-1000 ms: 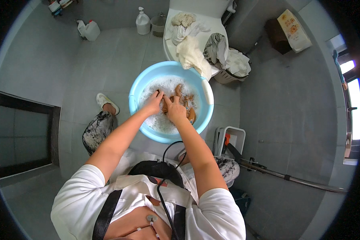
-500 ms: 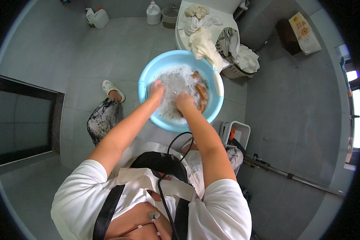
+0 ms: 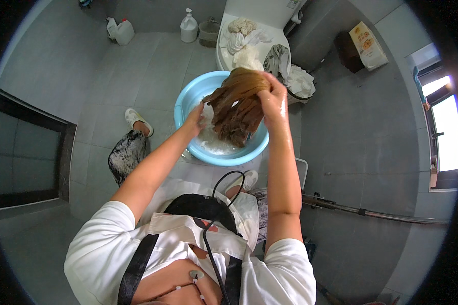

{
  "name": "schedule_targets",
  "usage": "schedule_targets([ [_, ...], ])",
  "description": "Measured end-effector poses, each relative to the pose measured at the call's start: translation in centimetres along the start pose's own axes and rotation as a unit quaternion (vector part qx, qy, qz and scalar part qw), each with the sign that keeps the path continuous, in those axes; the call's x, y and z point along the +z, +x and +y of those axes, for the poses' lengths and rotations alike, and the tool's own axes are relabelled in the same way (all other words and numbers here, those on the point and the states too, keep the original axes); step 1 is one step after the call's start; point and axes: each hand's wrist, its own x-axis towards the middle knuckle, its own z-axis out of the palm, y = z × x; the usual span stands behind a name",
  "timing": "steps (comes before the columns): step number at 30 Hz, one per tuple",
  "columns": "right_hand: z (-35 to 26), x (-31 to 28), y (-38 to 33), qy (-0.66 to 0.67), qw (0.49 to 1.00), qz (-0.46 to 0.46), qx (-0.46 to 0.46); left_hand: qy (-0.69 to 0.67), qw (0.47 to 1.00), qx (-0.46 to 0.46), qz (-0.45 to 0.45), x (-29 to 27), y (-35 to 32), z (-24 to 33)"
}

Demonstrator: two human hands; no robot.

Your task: The person washes clothes in a blue basin filled with soapy water by hand, scrubbing and wringing the fabric.

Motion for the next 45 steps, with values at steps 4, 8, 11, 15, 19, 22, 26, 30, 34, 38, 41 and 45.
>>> schedule_targets([
  [4,-3.0,0.5,0.2,0.113,0.992,-0.043,-0.042,-0.163,0.958,0.017,-0.234,0.4,1.3,1.0],
  [8,-1.6,0.9,-0.1,0.145,0.988,-0.046,-0.019,-0.152,0.916,0.022,-0.370,2.7,-1.9,3.5],
  [11,1.5,0.7,-0.6,0.185,0.983,-0.016,0.005,-0.147,0.935,0.009,-0.322,2.7,-0.7,3.0],
  [15,6.3,-0.8,-1.2,0.127,0.986,0.082,0.063,-0.109,0.973,0.087,-0.185,2.7,0.3,2.8],
  [19,10.5,-3.2,-1.6,-0.175,0.973,0.144,0.031,-0.158,0.976,0.103,-0.108,1.3,3.1,3.0],
  [22,12.5,-3.1,-2.5,-0.418,0.904,0.092,0.004,-0.174,0.973,0.097,-0.115,0.8,4.3,2.3],
  [26,13.1,-1.8,-2.3,-0.555,0.816,-0.126,0.096,-0.162,0.984,0.061,-0.049,1.3,3.3,0.3],
  [30,15.8,-0.1,-0.2,-0.644,0.712,-0.203,0.189,-0.199,0.979,-0.005,-0.035,1.9,2.1,-1.3],
  [34,19.7,1.2,0.6,-0.667,0.689,-0.229,0.168,-0.116,0.991,-0.013,-0.061,0.4,4.6,-3.1],
  [38,23.8,1.0,0.1,-0.632,0.733,-0.171,0.183,-0.162,0.983,0.010,-0.091,0.2,5.7,-3.8],
  [41,25.0,0.3,0.2,-0.617,0.740,-0.163,0.211,-0.090,0.995,0.039,-0.032,0.5,6.3,-3.8],
  [45,20.8,-0.1,0.6,-0.476,0.847,-0.123,0.205,-0.146,0.986,-0.024,-0.071,0.8,3.4,-1.5],
])
